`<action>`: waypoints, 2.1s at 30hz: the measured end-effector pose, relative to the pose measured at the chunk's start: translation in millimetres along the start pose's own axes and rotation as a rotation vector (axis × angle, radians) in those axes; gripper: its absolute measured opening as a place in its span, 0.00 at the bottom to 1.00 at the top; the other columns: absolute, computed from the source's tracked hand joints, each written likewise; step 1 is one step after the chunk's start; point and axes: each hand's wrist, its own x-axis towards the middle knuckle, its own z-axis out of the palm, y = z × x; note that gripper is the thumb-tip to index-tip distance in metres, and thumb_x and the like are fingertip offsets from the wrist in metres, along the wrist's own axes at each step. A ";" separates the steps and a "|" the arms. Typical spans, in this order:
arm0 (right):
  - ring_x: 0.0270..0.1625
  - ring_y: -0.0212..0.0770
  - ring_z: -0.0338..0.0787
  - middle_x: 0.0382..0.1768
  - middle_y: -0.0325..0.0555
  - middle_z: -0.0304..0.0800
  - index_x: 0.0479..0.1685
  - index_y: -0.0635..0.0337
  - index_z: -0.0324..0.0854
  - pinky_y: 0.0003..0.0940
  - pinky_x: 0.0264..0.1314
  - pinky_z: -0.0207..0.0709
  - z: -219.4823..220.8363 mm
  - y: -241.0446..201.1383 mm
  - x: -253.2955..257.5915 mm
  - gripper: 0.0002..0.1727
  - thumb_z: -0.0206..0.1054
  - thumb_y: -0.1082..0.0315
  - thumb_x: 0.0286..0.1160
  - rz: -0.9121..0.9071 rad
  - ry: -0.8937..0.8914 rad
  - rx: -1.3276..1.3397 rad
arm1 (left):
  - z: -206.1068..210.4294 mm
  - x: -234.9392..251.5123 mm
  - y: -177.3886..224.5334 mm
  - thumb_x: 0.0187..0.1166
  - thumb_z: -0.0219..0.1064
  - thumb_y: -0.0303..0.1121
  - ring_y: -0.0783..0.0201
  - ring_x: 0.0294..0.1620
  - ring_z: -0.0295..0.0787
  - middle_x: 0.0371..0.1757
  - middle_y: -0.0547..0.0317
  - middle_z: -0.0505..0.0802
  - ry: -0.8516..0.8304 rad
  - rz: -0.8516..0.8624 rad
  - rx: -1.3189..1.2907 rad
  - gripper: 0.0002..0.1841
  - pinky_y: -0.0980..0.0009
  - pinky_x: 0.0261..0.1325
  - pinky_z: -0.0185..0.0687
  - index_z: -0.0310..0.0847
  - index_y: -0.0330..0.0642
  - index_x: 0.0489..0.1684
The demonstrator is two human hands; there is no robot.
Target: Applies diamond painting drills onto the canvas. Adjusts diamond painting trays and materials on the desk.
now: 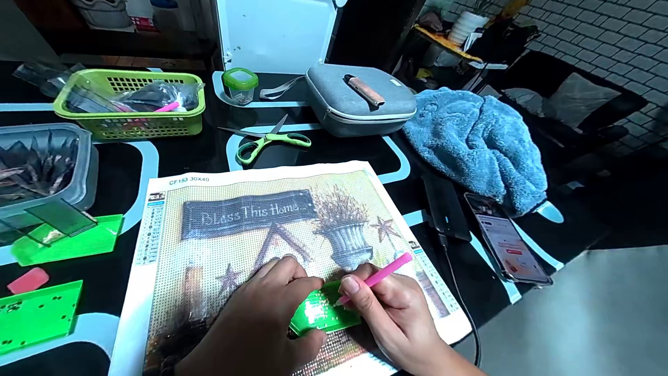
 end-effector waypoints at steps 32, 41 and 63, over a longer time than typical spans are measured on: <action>0.24 0.18 0.81 0.24 0.27 0.85 0.31 0.50 0.82 0.12 0.28 0.75 -36.9 13.8 -11.4 0.18 0.55 0.59 0.93 0.243 0.263 0.030 | -7.0 1.3 1.3 0.64 0.72 0.55 0.63 0.43 0.88 0.45 0.60 0.91 -0.084 -0.031 -0.050 0.26 0.69 0.43 0.85 0.92 0.52 0.58; 0.25 0.16 0.81 0.24 0.27 0.84 0.32 0.54 0.83 0.10 0.29 0.75 -35.4 14.2 -12.7 0.18 0.56 0.59 0.92 0.176 0.236 -0.067 | -9.9 1.9 2.5 0.64 0.74 0.54 0.61 0.44 0.89 0.46 0.58 0.91 -0.117 -0.050 -0.070 0.26 0.65 0.44 0.86 0.92 0.51 0.59; 0.25 0.19 0.83 0.26 0.29 0.89 0.33 0.50 0.85 0.12 0.29 0.77 -39.0 9.2 -6.2 0.18 0.56 0.58 0.92 0.295 0.262 0.082 | -6.6 1.3 0.0 0.64 0.73 0.56 0.64 0.43 0.88 0.45 0.60 0.91 -0.061 -0.011 -0.045 0.26 0.70 0.43 0.85 0.92 0.52 0.58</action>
